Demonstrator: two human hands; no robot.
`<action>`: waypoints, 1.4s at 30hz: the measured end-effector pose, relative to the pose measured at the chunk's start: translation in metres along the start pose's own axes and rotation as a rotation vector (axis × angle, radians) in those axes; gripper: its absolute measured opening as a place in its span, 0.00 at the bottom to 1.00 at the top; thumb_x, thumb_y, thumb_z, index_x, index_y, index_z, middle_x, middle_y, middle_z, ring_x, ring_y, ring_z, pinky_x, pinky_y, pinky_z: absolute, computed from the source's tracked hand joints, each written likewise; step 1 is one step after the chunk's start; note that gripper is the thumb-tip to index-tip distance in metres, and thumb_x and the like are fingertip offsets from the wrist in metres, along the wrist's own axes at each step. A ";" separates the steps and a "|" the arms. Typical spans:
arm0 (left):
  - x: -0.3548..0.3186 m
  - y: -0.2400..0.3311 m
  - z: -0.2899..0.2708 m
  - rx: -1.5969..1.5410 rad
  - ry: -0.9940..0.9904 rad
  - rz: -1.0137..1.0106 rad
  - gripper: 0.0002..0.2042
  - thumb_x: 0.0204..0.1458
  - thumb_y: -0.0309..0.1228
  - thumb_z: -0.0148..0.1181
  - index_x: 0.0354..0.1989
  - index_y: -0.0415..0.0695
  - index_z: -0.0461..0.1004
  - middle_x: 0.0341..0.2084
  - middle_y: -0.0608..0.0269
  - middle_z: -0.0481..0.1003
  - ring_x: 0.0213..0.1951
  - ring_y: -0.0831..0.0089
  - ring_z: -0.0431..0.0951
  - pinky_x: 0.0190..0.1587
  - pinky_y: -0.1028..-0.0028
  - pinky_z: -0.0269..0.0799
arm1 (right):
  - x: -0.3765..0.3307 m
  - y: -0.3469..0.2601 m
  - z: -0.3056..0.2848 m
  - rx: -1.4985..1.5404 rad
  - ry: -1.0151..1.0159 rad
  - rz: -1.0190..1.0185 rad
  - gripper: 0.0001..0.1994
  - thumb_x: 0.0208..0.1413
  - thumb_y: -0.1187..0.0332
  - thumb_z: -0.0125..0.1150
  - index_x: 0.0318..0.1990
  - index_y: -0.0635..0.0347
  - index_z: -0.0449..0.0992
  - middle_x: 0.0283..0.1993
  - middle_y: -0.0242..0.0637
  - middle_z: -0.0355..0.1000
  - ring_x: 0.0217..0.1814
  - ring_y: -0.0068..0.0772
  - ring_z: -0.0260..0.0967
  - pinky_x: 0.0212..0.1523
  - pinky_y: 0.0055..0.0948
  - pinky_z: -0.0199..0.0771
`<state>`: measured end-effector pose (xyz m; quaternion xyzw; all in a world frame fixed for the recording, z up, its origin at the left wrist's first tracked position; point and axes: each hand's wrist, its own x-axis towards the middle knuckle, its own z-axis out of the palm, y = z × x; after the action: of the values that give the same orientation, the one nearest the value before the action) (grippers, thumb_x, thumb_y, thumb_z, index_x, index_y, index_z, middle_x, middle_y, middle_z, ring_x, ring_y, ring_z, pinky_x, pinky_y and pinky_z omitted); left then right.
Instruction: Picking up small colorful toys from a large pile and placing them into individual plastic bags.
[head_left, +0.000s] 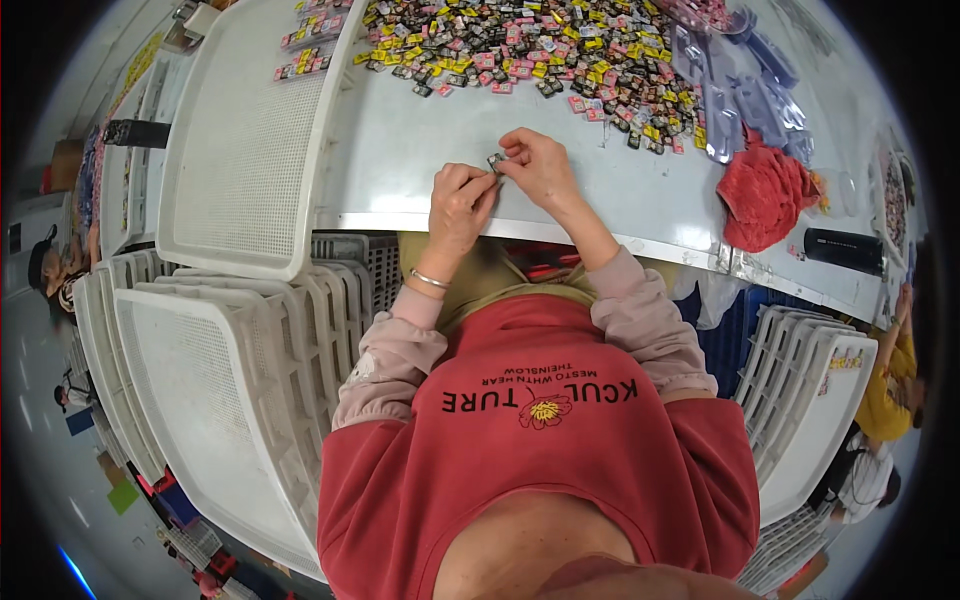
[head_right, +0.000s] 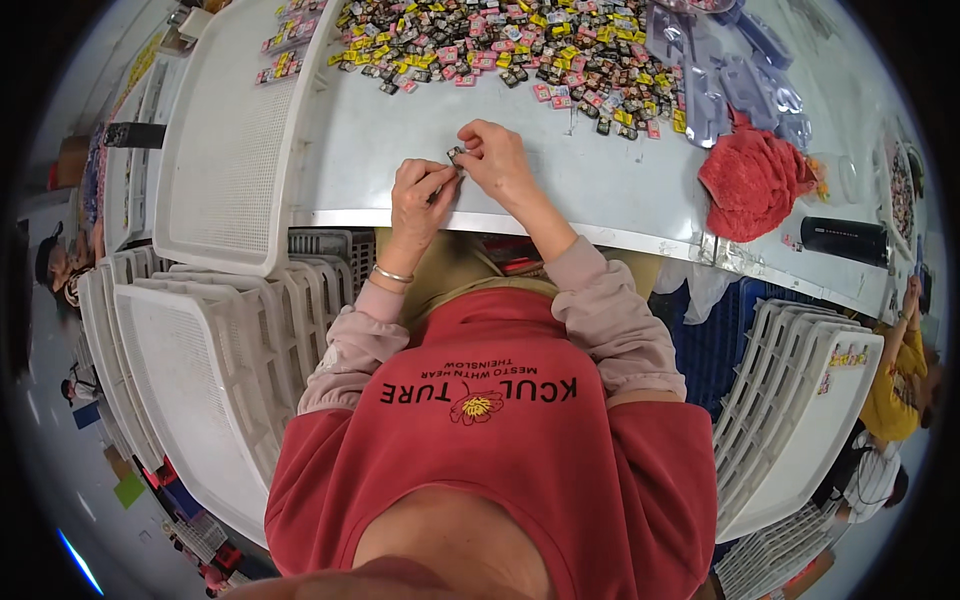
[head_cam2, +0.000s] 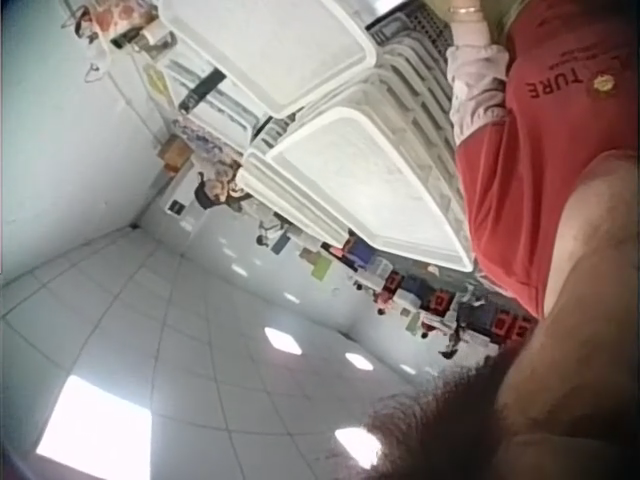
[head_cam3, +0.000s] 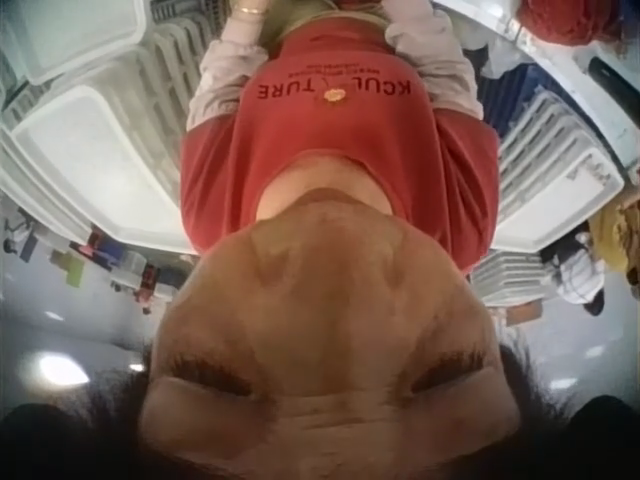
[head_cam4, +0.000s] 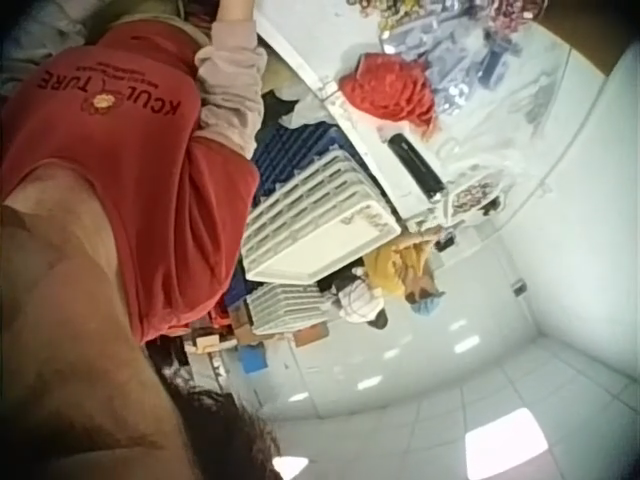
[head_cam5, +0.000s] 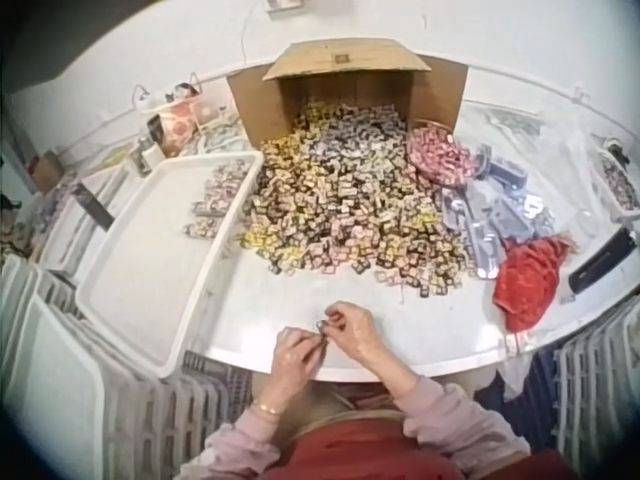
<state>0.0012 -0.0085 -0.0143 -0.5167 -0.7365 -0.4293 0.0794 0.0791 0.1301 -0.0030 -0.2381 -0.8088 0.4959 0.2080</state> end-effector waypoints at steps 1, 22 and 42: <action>0.000 0.000 0.000 -0.003 -0.004 0.006 0.09 0.37 0.20 0.66 0.29 0.43 0.78 0.27 0.65 0.73 0.32 0.65 0.71 0.36 0.69 0.67 | 0.000 -0.001 0.000 0.051 -0.019 0.055 0.12 0.43 0.77 0.65 0.38 0.65 0.76 0.32 0.37 0.74 0.29 0.24 0.73 0.32 0.24 0.74; 0.001 0.009 0.001 -0.024 -0.012 -0.080 0.07 0.38 0.23 0.67 0.27 0.44 0.77 0.26 0.65 0.73 0.32 0.67 0.72 0.38 0.68 0.66 | 0.006 0.000 -0.014 -0.184 -0.038 -0.103 0.04 0.46 0.74 0.62 0.31 0.63 0.78 0.24 0.40 0.74 0.25 0.32 0.73 0.28 0.27 0.71; 0.017 -0.001 -0.005 -0.132 -0.134 -0.183 0.18 0.36 0.24 0.70 0.38 0.39 0.72 0.35 0.56 0.74 0.38 0.59 0.75 0.40 0.68 0.73 | -0.005 -0.004 -0.012 -0.223 -0.027 -0.018 0.13 0.42 0.69 0.66 0.38 0.60 0.75 0.31 0.42 0.74 0.35 0.43 0.74 0.35 0.38 0.73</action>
<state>-0.0088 -0.0001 -0.0020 -0.4789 -0.7544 -0.4467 -0.0438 0.0897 0.1343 0.0051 -0.2455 -0.8639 0.4041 0.1737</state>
